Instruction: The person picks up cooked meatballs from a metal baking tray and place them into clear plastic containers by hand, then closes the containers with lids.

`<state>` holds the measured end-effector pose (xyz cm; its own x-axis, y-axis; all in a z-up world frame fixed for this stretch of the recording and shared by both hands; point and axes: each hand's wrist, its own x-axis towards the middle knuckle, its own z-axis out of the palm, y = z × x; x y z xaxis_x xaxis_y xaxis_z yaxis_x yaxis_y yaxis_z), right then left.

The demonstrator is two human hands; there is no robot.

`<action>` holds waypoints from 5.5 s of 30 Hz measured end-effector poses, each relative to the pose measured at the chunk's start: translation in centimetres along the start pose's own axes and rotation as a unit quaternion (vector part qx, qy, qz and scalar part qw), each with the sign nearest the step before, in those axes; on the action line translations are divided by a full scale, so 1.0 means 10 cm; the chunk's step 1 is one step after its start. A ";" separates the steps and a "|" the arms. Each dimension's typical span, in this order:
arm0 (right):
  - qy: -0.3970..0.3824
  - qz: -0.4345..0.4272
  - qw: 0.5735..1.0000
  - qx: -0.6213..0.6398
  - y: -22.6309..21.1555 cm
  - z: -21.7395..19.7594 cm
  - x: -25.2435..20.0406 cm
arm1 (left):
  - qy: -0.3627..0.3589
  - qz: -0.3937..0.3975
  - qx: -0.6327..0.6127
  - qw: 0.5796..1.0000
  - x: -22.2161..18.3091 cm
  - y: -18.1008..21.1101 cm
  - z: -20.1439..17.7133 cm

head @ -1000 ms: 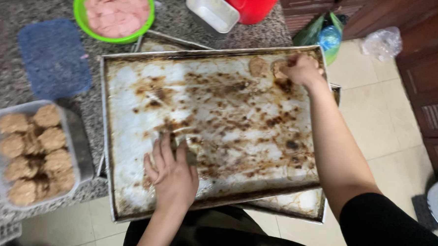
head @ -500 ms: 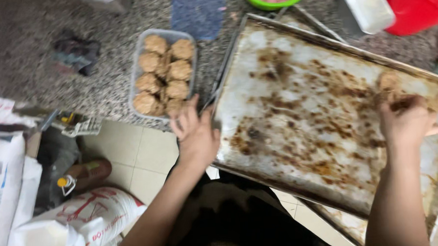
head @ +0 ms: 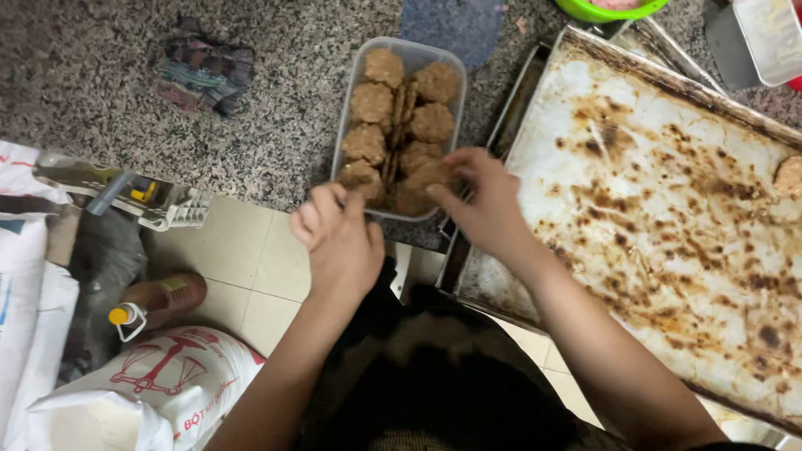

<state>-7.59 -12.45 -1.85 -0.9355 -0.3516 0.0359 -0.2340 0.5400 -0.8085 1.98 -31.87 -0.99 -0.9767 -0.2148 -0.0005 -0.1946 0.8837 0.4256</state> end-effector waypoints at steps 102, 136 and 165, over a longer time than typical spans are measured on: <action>0.207 0.433 0.842 -0.247 3.93 -4.25 -1.51 | -0.180 0.270 -0.010 0.946 -0.48 3.08 1.34; 0.688 0.580 0.437 -0.012 -1.31 1.41 -2.93 | -0.422 0.688 -0.131 0.575 -0.97 0.77 0.07; 0.585 0.341 0.733 0.055 -1.59 1.69 -1.15 | -0.112 0.435 -0.144 0.882 1.33 -1.09 -0.50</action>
<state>11.36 -29.97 0.67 -0.4264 0.9041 0.0292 0.3571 0.1979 -0.9129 -8.39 -46.44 -1.16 -0.7453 0.6076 0.2743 0.6362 0.5251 0.5653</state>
